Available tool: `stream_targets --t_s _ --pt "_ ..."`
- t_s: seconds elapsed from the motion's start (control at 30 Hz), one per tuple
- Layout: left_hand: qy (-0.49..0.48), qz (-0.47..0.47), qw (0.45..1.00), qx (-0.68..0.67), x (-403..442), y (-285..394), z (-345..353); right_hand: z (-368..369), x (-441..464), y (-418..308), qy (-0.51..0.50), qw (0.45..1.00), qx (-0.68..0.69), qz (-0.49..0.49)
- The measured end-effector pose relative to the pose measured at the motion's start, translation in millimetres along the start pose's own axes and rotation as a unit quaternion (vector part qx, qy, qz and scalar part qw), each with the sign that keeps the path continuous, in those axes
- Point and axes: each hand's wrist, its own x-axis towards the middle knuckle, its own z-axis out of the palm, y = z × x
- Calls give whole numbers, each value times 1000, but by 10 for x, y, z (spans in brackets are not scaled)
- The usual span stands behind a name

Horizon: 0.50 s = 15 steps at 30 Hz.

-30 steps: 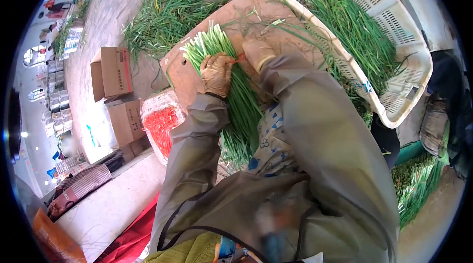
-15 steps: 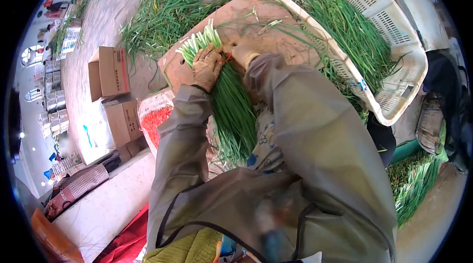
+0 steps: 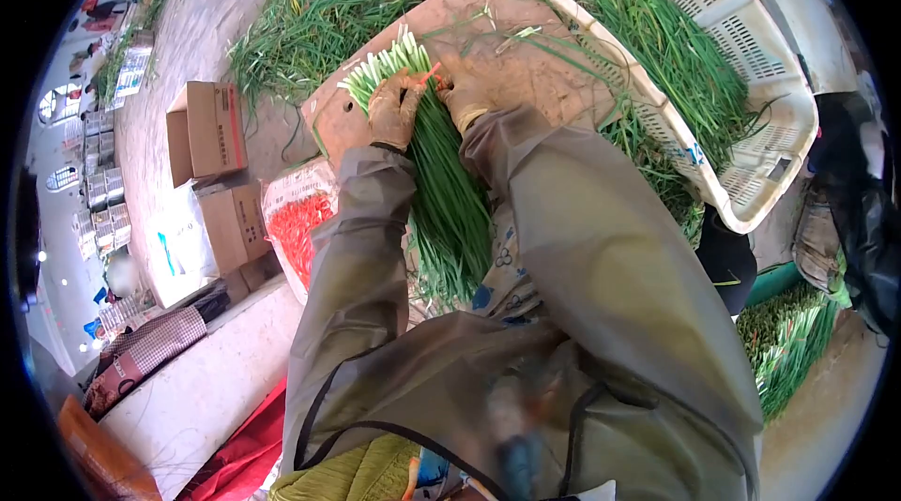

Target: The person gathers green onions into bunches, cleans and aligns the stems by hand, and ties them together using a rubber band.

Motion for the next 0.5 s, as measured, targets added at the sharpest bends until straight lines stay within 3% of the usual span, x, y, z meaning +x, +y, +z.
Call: stream_targets --t_s 0.07,0.13,0.17,0.23,0.27,0.33,0.47,0.5 --pt "5 -10 1000 17 0 4 42 -52 -72 -135 40 999 7 -23" --pt "32 -5 998 53 8 -7 89 -126 -106 -320 86 981 -166 -56" --pt "31 -6 998 52 -4 -26 101 -152 -107 -393 85 981 -167 -55" --pt "13 -8 998 67 -13 -19 91 -164 -81 -425 42 996 38 72" --pt "12 -11 998 67 -18 -16 92 -166 -76 -436 40 996 37 75" --pt "31 17 996 88 -13 -17 93 -158 -50 -433 41 964 224 141" --pt "55 38 993 94 -23 31 107 -145 -1 -298 45 972 204 105" --pt "54 37 993 94 -24 46 102 -90 64 -152 60 988 126 64"
